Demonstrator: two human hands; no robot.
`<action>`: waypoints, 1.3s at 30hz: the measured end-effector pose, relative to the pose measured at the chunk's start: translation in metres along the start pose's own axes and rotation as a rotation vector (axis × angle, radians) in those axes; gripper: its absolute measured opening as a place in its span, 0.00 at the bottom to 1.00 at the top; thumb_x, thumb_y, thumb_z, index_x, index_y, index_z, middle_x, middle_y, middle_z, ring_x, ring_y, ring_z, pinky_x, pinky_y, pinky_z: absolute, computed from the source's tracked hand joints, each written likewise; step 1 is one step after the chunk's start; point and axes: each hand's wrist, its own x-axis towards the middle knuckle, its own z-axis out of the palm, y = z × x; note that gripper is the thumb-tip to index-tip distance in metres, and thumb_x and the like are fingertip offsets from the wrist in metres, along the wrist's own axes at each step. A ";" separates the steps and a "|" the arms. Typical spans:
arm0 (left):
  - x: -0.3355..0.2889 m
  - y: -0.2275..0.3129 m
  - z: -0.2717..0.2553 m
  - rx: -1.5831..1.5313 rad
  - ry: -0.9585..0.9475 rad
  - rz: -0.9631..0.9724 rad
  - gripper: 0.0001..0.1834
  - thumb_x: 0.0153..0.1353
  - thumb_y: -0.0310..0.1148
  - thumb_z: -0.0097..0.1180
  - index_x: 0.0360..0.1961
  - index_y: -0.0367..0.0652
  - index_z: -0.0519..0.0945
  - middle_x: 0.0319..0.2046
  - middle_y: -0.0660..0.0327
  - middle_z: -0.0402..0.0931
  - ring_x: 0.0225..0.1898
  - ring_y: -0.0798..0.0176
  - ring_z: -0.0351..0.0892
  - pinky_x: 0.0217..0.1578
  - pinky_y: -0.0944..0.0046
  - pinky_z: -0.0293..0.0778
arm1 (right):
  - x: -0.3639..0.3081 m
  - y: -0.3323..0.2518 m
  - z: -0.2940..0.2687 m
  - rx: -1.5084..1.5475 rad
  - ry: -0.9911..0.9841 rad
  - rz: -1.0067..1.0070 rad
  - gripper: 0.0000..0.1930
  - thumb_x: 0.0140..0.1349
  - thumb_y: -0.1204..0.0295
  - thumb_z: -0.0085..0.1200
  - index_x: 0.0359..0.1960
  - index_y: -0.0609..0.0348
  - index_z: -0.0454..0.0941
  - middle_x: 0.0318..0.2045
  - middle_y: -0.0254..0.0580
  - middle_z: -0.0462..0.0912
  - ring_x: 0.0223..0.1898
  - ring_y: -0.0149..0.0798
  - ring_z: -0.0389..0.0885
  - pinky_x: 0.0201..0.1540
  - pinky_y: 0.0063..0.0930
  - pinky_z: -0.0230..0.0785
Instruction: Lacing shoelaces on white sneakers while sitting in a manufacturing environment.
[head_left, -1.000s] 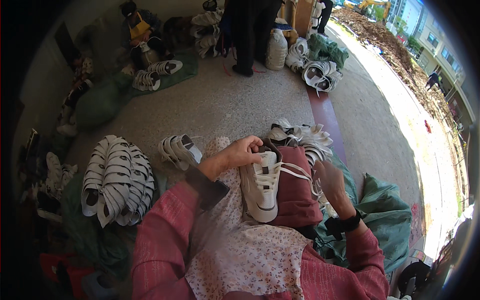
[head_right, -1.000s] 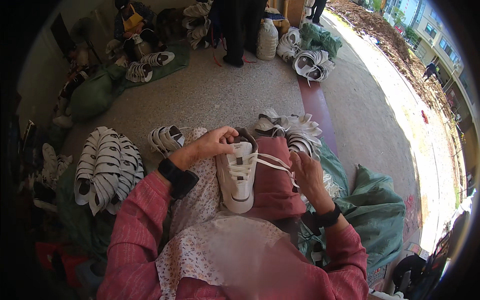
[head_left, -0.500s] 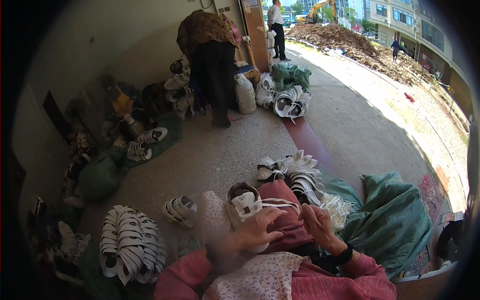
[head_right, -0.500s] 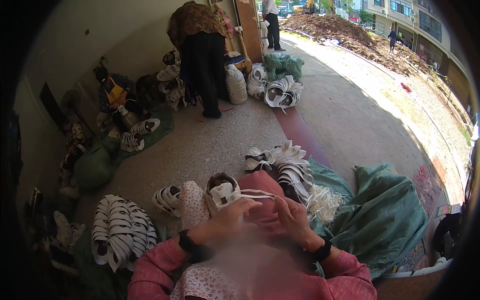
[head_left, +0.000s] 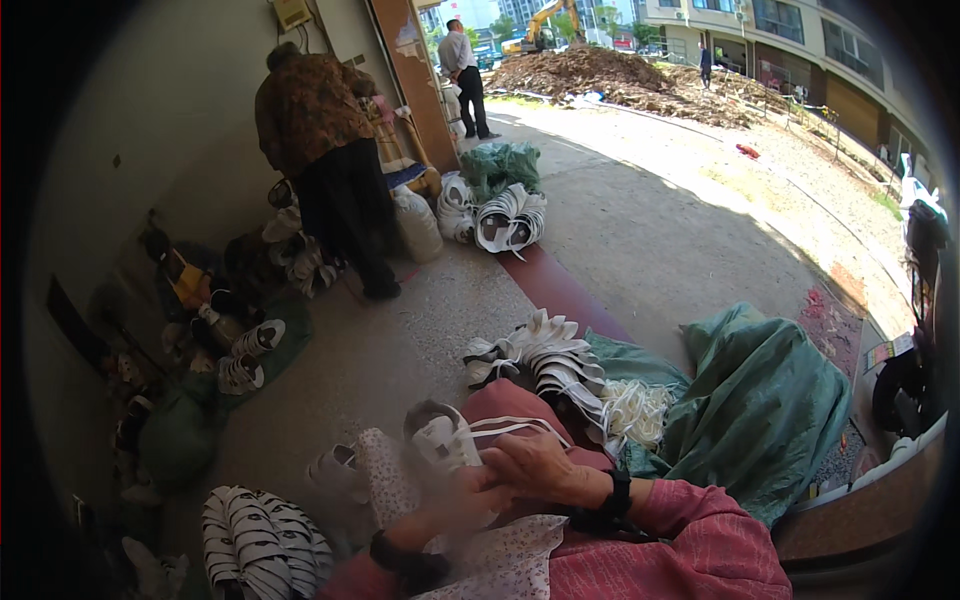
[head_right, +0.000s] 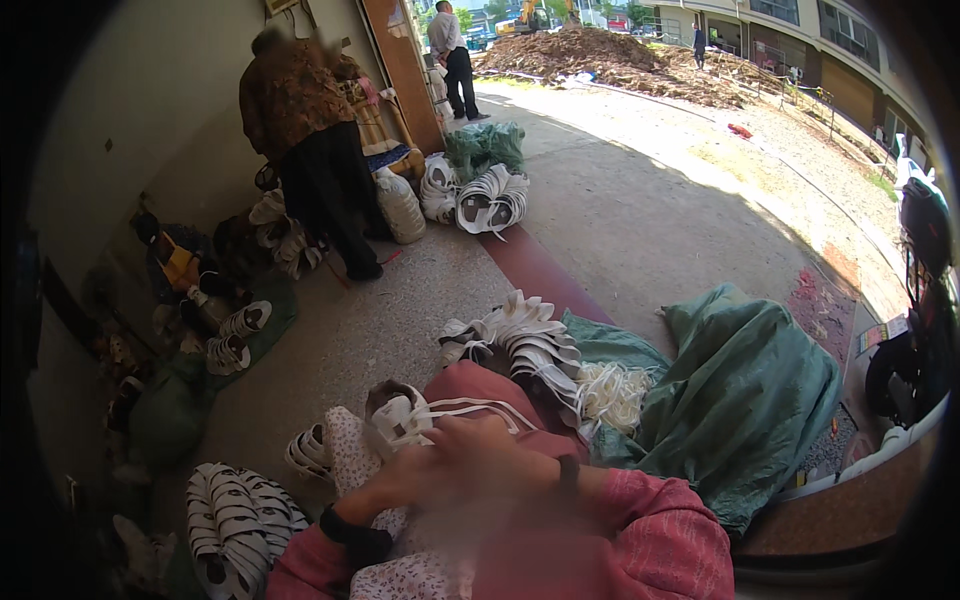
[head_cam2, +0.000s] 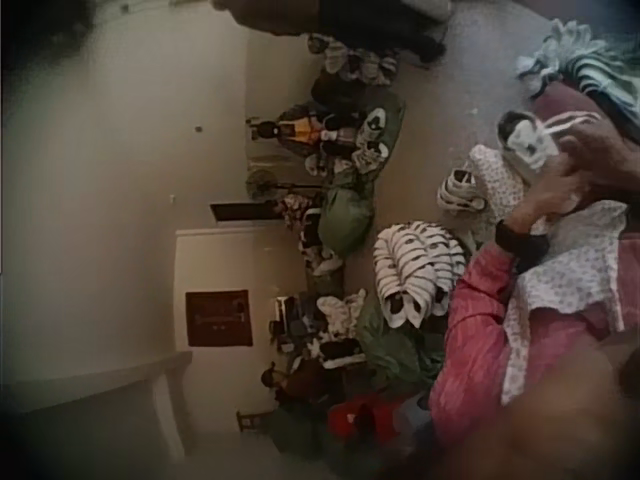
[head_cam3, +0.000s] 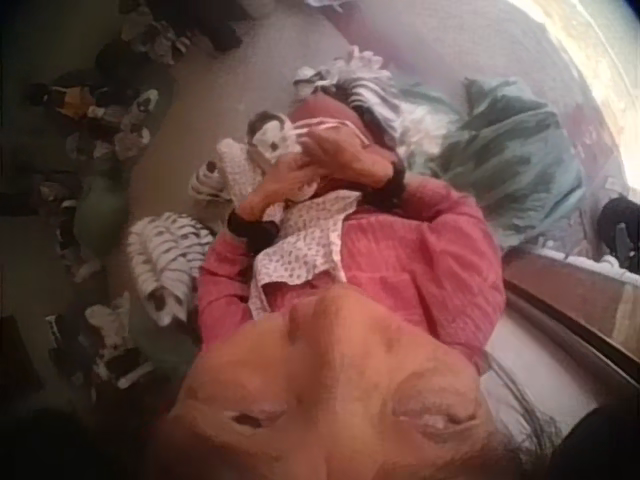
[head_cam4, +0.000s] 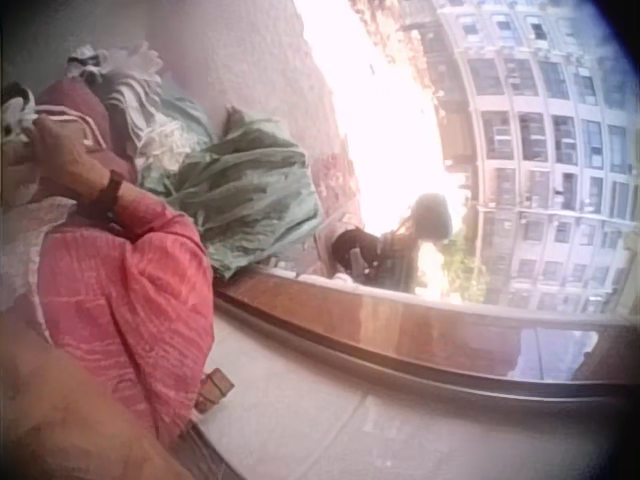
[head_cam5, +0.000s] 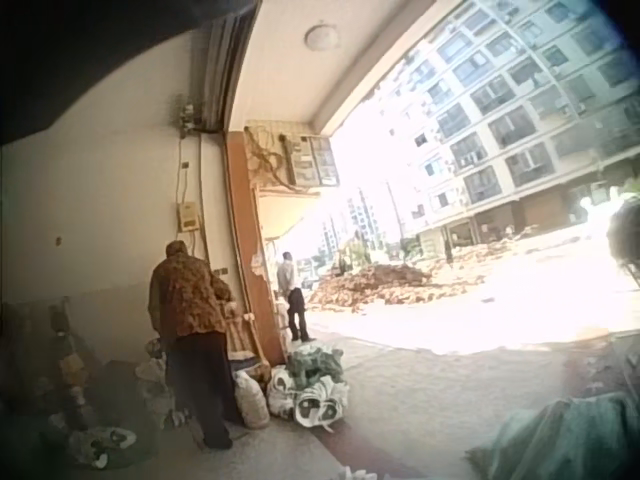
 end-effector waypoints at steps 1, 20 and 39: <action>-0.001 -0.002 -0.004 -0.002 0.000 -0.048 0.16 0.65 0.34 0.58 0.50 0.37 0.77 0.42 0.62 0.78 0.45 0.68 0.76 0.46 0.66 0.72 | -0.004 0.001 0.007 0.196 0.031 0.061 0.12 0.58 0.64 0.56 0.42 0.51 0.78 0.29 0.38 0.74 0.25 0.43 0.79 0.25 0.36 0.69; -0.020 0.006 -0.018 -0.086 -0.030 0.073 0.12 0.64 0.31 0.58 0.45 0.38 0.84 0.36 0.66 0.81 0.35 0.75 0.76 0.36 0.72 0.73 | 0.002 -0.015 -0.017 0.645 -0.117 0.166 0.15 0.71 0.62 0.47 0.45 0.61 0.78 0.27 0.37 0.79 0.28 0.34 0.78 0.29 0.30 0.68; -0.002 -0.076 -0.135 0.043 0.608 0.113 0.31 0.55 0.42 0.69 0.57 0.40 0.74 0.50 0.56 0.73 0.52 0.62 0.72 0.53 0.61 0.71 | -0.084 0.118 -0.179 0.861 0.790 0.873 0.11 0.71 0.70 0.51 0.48 0.60 0.80 0.23 0.25 0.74 0.17 0.15 0.61 0.18 0.11 0.52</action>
